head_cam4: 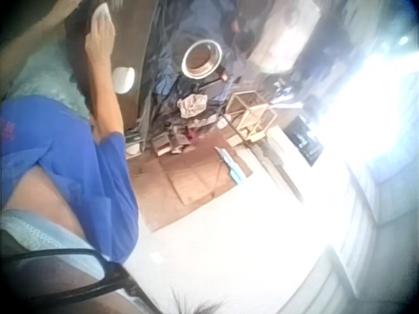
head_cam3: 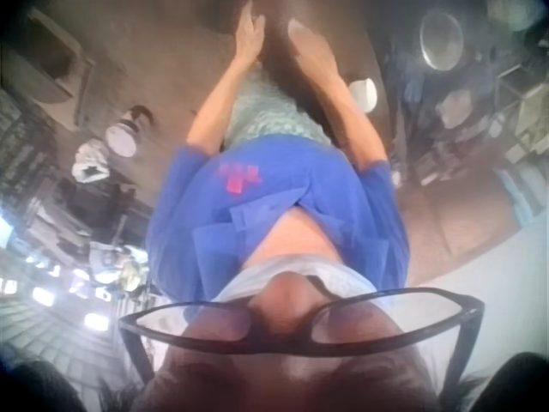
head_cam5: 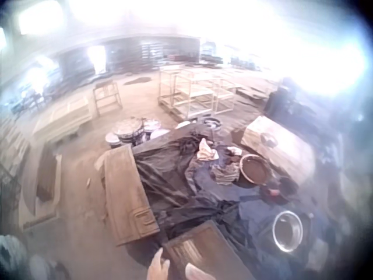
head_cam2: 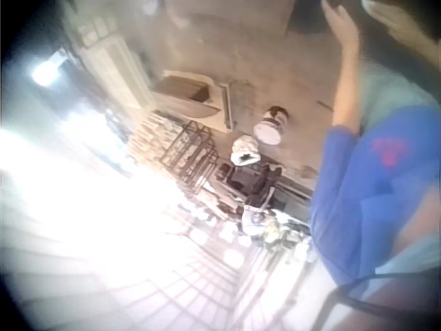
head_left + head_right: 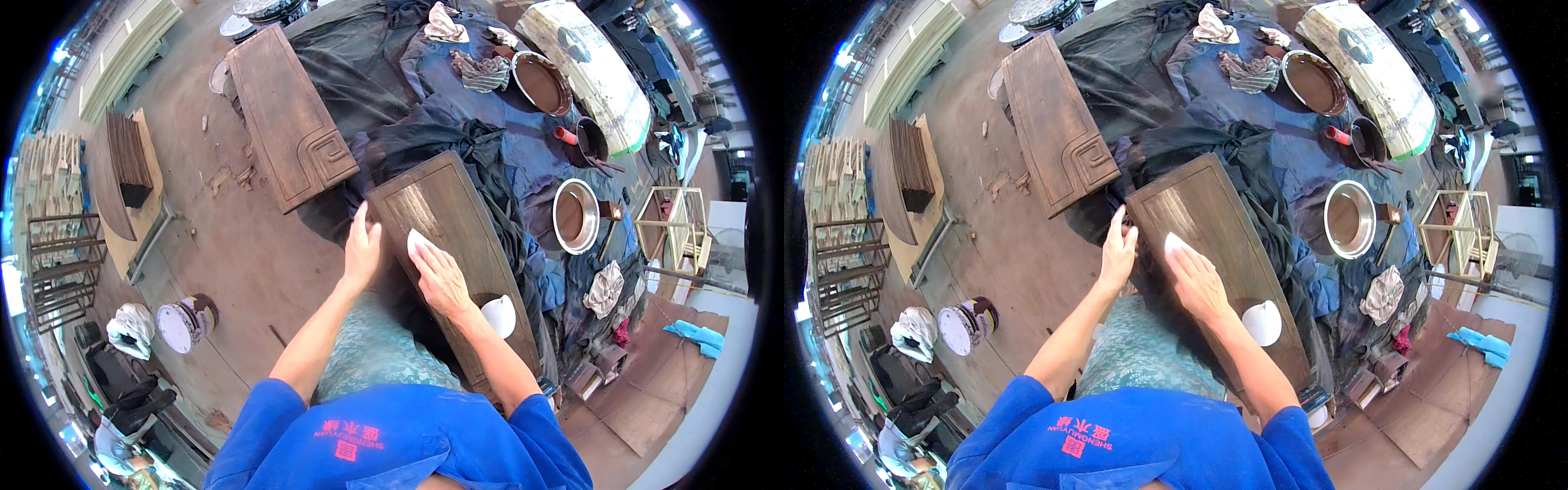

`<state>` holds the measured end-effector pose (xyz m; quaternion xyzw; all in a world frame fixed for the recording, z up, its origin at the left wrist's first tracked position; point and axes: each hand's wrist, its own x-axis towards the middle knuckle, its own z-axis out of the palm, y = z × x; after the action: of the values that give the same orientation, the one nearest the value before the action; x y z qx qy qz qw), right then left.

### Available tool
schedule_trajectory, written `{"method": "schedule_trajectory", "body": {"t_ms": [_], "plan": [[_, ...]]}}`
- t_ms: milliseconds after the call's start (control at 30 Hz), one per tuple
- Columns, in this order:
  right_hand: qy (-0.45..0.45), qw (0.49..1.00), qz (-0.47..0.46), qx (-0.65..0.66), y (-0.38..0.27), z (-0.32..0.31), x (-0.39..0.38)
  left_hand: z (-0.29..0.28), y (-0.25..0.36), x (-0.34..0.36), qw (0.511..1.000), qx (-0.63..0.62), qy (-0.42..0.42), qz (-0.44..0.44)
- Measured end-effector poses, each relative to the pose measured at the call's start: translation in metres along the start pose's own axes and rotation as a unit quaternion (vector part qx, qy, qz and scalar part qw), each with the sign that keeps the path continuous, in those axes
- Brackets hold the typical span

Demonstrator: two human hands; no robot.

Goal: The person picks up a wooden panel from a stack and places it on a workbench. They apply a liquid finish to the panel using a cloth, wiping the surface repeatedly. The person then moves to a second panel and repeats the application process.

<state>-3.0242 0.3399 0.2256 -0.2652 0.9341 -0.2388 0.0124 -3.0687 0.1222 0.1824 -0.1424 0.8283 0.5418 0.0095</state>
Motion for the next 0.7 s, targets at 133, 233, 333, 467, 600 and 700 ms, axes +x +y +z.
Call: {"method": "schedule_trajectory", "body": {"t_ms": [133,233,333,467,600,700], "plan": [[-0.004,0.999,0.027,-0.026,-0.003,0.015,-0.01,-0.007,-0.009,0.037,0.996,0.038,-0.025,0.076],[0.023,0.998,0.055,-0.017,-0.011,0.025,0.019,-0.01,-0.021,0.045,0.994,0.068,-0.04,0.07],[0.064,0.996,0.043,-0.035,-0.01,0.037,0.071,-0.012,-0.017,0.053,0.996,0.05,-0.073,0.032],[0.024,0.997,0.065,-0.04,-0.012,0.041,0.073,-0.014,-0.026,0.056,0.992,0.088,-0.068,0.055],[-0.052,0.99,0.124,-0.046,-0.028,0.014,-0.008,-0.021,-0.011,0.06,0.992,0.071,-0.102,0.019],[-0.022,0.989,0.121,-0.076,-0.03,0.017,-0.02,-0.023,-0.009,0.061,0.99,0.07,-0.124,0.006]]}}
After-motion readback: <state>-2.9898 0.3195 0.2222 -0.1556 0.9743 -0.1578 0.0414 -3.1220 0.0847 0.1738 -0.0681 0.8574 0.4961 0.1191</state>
